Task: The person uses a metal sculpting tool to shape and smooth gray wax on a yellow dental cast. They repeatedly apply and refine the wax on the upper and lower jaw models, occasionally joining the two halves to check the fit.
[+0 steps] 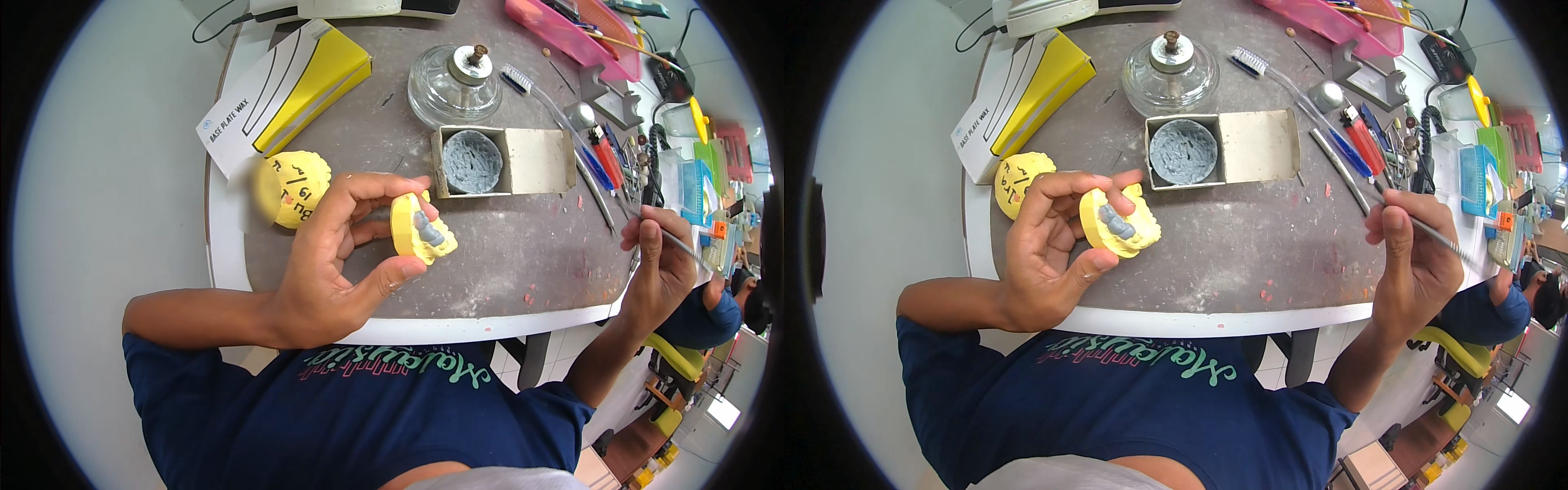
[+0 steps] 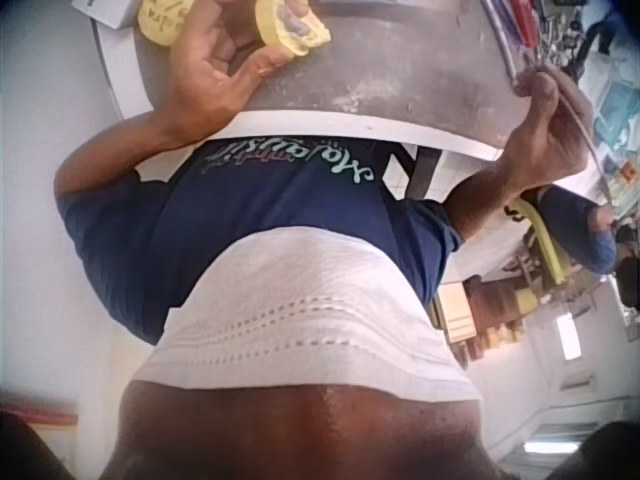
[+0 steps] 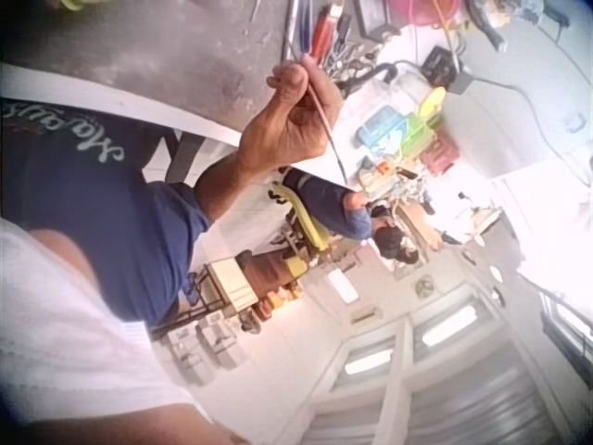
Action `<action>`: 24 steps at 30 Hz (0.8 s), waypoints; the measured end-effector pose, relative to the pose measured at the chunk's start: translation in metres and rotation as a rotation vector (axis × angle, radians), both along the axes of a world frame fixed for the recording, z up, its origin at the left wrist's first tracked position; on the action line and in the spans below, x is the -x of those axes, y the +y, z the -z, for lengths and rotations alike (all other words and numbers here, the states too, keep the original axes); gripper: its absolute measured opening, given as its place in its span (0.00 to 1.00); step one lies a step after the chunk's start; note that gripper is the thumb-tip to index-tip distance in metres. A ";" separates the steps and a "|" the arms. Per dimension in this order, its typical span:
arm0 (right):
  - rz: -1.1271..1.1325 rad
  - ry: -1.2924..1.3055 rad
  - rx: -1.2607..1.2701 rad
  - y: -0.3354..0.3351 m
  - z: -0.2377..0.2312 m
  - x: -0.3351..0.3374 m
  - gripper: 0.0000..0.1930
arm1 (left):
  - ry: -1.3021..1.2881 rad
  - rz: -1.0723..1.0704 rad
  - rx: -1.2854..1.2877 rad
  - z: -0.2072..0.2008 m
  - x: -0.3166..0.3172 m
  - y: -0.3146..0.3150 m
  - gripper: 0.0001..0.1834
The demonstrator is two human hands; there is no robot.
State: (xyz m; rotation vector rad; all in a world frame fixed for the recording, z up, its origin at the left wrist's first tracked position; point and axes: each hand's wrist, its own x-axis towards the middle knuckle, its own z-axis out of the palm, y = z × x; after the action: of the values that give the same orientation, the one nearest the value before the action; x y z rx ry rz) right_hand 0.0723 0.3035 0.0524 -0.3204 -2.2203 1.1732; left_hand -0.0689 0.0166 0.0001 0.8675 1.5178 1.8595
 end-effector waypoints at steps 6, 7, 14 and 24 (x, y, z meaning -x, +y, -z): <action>-0.067 0.255 0.049 -0.033 -0.014 0.039 0.04 | 0.007 0.003 0.023 -0.001 0.002 0.002 0.29; -0.124 0.256 0.110 -0.037 -0.018 0.047 0.04 | 0.008 0.008 0.026 -0.002 0.002 0.002 0.29; -0.181 0.010 0.085 -0.042 -0.018 0.098 0.05 | 0.077 -0.025 -0.015 0.005 0.007 0.004 0.28; -0.206 0.025 0.124 -0.040 -0.005 0.110 0.05 | 0.074 -0.027 -0.031 0.013 0.011 0.010 0.27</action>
State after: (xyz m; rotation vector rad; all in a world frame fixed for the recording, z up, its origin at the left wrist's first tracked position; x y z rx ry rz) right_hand -0.0378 0.2640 0.0576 -0.1276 -2.2035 1.4193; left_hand -0.0801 0.0264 -0.0126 0.9440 1.5561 1.8937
